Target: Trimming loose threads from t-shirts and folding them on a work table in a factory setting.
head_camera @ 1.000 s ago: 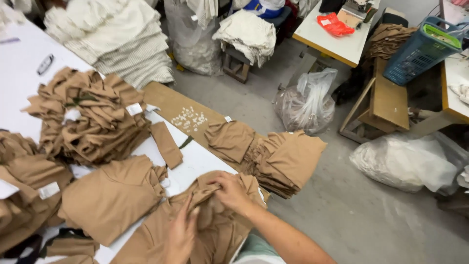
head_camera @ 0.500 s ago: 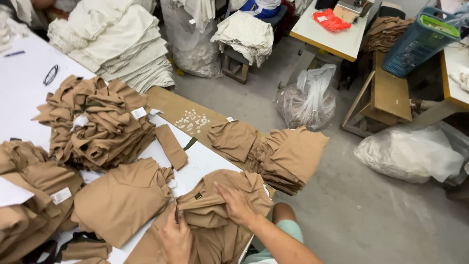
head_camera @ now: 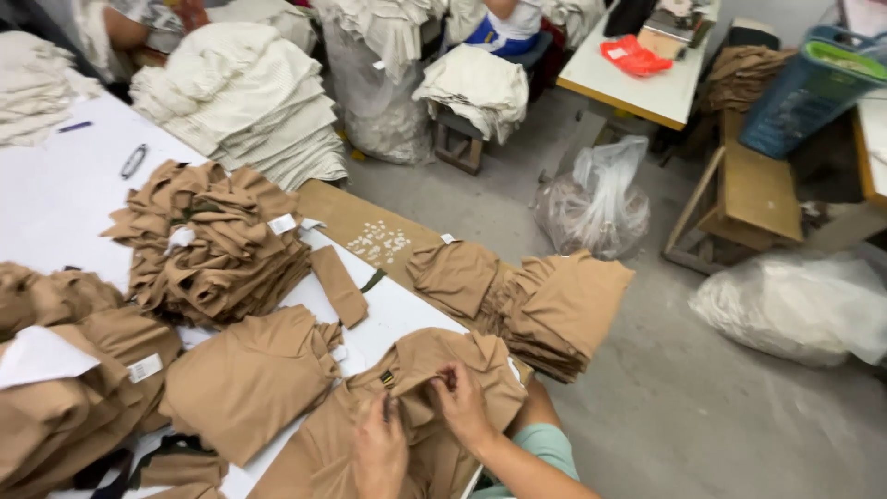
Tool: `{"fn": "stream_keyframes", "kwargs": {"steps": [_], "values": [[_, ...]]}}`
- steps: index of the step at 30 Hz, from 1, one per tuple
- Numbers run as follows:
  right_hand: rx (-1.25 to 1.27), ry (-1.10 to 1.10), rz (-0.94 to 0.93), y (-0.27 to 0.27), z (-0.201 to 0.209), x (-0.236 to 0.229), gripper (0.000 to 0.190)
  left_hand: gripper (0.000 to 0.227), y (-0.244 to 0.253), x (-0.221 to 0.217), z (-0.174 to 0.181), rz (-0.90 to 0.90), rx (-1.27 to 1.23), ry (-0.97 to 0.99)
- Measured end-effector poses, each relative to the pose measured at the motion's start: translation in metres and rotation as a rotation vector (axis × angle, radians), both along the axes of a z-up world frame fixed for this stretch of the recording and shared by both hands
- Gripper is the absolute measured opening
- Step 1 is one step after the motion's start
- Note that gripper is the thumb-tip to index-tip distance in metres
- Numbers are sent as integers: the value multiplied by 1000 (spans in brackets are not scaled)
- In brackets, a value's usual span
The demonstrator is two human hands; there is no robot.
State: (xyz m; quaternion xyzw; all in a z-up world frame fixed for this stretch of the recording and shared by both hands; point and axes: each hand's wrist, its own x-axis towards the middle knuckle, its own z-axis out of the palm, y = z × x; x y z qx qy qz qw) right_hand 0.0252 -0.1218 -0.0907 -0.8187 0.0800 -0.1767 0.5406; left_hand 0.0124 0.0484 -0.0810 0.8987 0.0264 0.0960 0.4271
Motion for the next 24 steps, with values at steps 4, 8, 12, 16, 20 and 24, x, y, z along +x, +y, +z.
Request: {"fn": "stream_keyframes", "kwargs": {"steps": [4,8,12,16,20,24], "values": [[108,126,52,-7,-60,-3,7,35,-10,-22,11,7,-4,76],[751,107,107,-4,-74,-14,14,37,-18,-33,21,-24,-83,116],[906,276,38,-7,-40,-24,12,48,-25,-32,41,-80,-166,185],[969,266,143,-18,-25,-21,20,30,-26,-27,62,-71,-220,239],[1171,355,292,-29,11,-29,7,31,-22,-17,72,19,-357,349],[1281,415,430,-31,5,-33,12,17,-34,-6,40,161,-945,352]]}}
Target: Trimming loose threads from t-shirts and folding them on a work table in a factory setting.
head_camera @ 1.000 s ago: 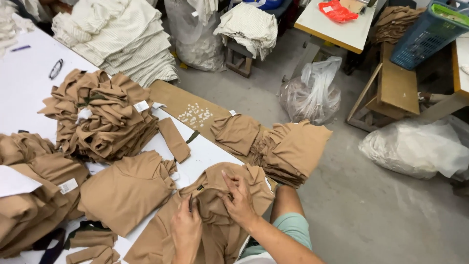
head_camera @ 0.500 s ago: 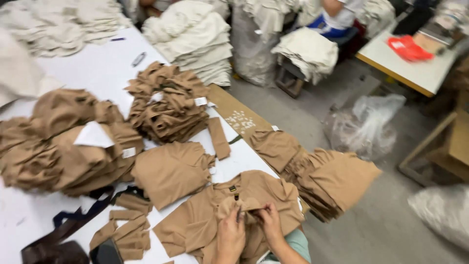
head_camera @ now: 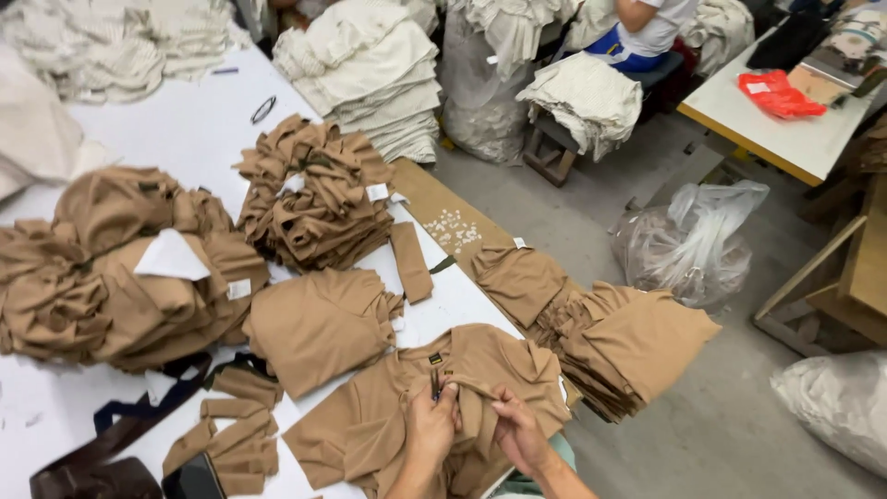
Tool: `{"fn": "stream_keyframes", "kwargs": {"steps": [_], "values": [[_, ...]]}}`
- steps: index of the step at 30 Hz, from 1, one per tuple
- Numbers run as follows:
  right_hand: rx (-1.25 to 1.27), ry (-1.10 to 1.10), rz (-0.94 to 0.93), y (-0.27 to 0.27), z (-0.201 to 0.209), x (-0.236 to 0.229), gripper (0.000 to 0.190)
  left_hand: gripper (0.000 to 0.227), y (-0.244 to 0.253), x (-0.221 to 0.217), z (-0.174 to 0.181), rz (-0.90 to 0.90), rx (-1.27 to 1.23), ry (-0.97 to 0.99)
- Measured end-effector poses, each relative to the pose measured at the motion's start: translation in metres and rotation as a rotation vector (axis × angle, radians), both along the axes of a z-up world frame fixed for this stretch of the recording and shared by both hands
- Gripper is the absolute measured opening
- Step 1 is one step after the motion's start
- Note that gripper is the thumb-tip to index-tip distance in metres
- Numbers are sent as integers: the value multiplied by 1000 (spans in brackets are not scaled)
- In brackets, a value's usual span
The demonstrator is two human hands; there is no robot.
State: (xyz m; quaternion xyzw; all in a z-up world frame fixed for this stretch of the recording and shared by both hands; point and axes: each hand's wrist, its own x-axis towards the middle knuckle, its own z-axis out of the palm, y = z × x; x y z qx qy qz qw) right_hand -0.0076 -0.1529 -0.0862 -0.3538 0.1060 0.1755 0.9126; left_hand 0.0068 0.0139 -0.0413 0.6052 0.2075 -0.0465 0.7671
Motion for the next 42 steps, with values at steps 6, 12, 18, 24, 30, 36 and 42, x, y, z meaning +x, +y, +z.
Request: {"fn": "stream_keyframes", "kwargs": {"steps": [6,12,18,24,30,36,42], "values": [[-396,-493,271,19,1,3,40,21,-3,8,11,174,-364,5],[-852,-381,192,-2,19,14,35,20,40,16,1,352,-381,-81],[-1118,-473,20,-6,61,2,25,16,58,26,-28,488,-404,-39],[-1597,-858,-157,-54,-20,-11,24,10,4,35,-85,259,-43,30],[-1344,-782,271,-34,67,-20,74,33,-17,3,34,-683,897,-95],[-1112,-595,199,-22,66,5,32,27,1,3,25,-668,1013,-296],[-1232,-704,62,-7,50,35,24,18,11,-8,35,-618,972,-534]]}}
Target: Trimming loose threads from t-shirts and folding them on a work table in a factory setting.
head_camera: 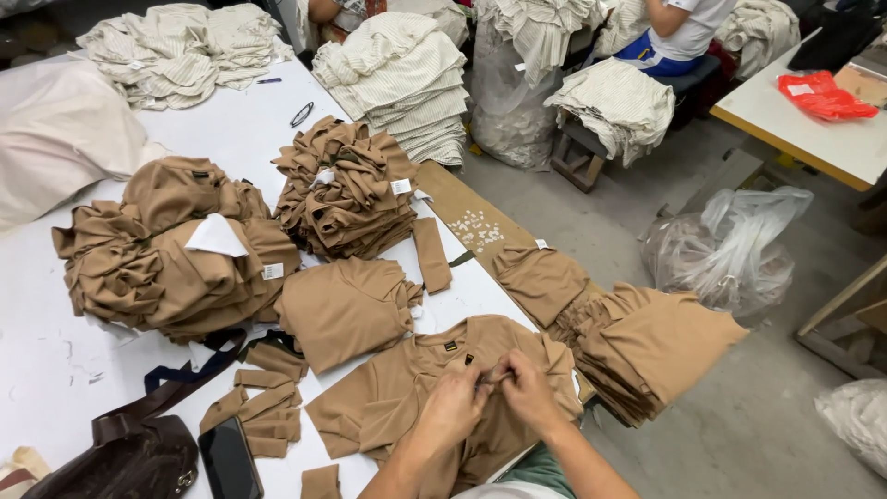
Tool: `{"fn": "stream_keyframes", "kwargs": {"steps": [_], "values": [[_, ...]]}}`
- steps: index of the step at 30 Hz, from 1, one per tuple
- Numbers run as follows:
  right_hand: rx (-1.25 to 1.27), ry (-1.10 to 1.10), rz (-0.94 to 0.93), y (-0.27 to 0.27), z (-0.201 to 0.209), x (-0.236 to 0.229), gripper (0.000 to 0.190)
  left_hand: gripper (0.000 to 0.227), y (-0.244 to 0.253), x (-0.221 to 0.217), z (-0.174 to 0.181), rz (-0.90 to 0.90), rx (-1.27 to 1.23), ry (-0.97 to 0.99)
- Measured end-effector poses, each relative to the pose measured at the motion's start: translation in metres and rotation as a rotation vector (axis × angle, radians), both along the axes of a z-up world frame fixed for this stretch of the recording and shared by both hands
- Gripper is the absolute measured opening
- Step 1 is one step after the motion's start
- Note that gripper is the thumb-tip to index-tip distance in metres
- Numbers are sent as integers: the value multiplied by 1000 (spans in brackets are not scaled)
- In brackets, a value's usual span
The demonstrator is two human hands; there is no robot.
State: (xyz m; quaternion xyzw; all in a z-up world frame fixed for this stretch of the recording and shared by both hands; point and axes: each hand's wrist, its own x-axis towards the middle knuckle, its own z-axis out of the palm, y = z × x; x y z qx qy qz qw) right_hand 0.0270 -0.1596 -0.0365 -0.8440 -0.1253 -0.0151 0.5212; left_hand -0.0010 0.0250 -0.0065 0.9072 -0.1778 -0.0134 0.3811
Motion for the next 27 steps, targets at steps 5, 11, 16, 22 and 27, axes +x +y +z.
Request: {"fn": "stream_keyframes", "kwargs": {"steps": [5,11,16,22,27], "values": [[-54,28,-175,-46,-7,25,29,27,41,-1,37,137,22,177],[-399,-1,333,-46,59,11,31,15,71,-27,40,-167,389,67],[-421,-68,502,-38,78,15,31,19,75,-31,7,-219,697,-42],[-259,-137,259,-73,43,40,21,19,113,-20,-24,22,791,-132],[-489,-51,241,-59,19,20,30,12,137,-1,-35,465,802,-615]]}}
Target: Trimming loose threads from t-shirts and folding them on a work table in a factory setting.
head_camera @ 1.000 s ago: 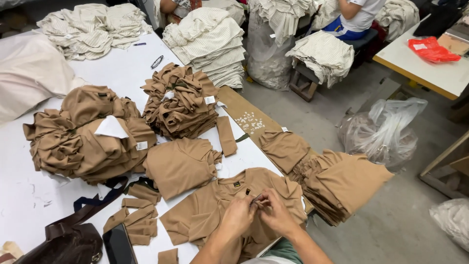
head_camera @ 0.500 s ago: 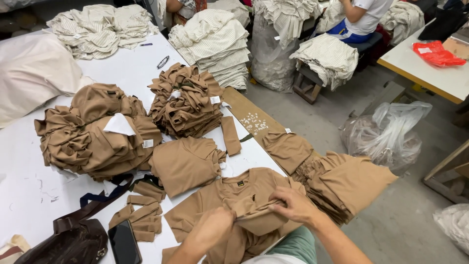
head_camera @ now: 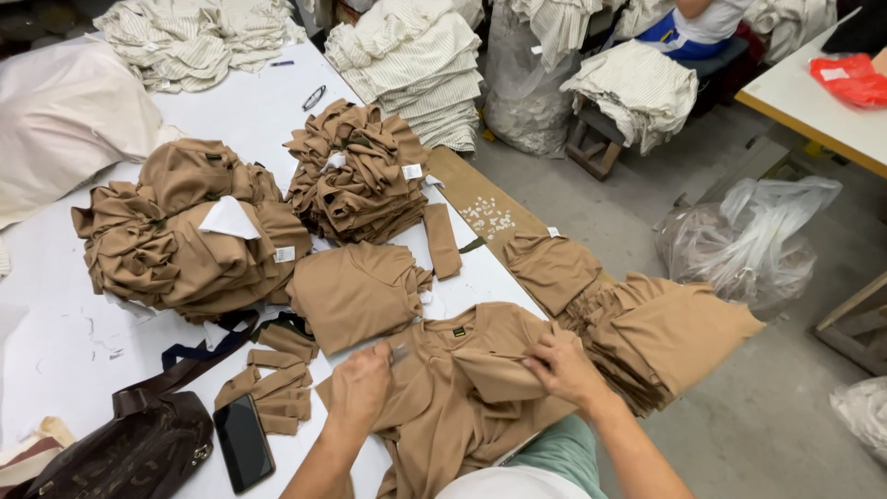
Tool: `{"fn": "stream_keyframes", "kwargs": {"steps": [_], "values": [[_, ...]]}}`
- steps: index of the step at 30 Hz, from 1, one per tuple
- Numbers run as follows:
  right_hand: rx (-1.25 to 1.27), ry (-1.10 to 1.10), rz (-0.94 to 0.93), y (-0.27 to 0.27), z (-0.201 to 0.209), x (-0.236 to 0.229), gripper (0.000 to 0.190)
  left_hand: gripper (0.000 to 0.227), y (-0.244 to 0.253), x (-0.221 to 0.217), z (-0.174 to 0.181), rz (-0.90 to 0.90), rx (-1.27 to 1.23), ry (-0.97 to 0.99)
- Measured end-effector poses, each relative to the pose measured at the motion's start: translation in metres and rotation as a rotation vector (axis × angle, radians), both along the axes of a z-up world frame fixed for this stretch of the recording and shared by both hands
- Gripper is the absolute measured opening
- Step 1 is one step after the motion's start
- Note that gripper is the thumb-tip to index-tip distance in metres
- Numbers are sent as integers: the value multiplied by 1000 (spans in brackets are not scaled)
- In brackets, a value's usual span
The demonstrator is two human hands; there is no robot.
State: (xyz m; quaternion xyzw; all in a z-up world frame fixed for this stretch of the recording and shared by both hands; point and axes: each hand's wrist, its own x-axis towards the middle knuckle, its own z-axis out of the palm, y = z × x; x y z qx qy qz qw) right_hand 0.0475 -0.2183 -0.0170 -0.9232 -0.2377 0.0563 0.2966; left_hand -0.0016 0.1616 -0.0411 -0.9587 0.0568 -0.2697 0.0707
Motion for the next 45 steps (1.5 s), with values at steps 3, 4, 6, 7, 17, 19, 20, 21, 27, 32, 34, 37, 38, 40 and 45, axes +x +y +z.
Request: {"fn": "stream_keyframes", "kwargs": {"steps": [3,4,6,7,17,19,20,21,27,32,34,37,38,40,45], "values": [[98,40,80,27,-10,-22,27,21,-18,6,7,-59,-515,-177],[105,48,77,37,-11,-25,27,21,-36,1,30,-60,-509,-168],[169,54,192,49,-10,-33,25,35,-79,-8,76,17,-1455,59],[164,66,186,62,3,-41,25,35,-94,-9,84,22,-1462,72],[699,375,-4,90,-17,-36,23,29,-112,14,65,-154,-2188,212],[737,421,-2,69,-29,-27,17,25,-100,17,51,-104,-2218,217],[668,391,-5,57,-34,-22,18,25,-95,18,46,-118,-2227,277],[599,364,-12,43,-40,-20,31,24,-91,15,39,-128,-2238,344],[634,308,-4,45,33,-11,17,40,-97,-9,126,-319,-1224,809],[527,118,138,49,47,1,14,13,-114,-5,67,-374,-601,720],[433,43,188,44,48,1,12,18,-102,-4,59,-338,-519,723],[312,9,254,41,47,-1,14,21,-98,-8,81,-322,-360,726],[381,64,184,41,43,1,14,21,-100,-7,106,-364,-434,761],[461,133,112,48,34,-3,14,21,-101,-11,122,-399,-502,812],[797,426,120,50,58,-16,21,25,-110,1,115,-366,-966,763]]}}
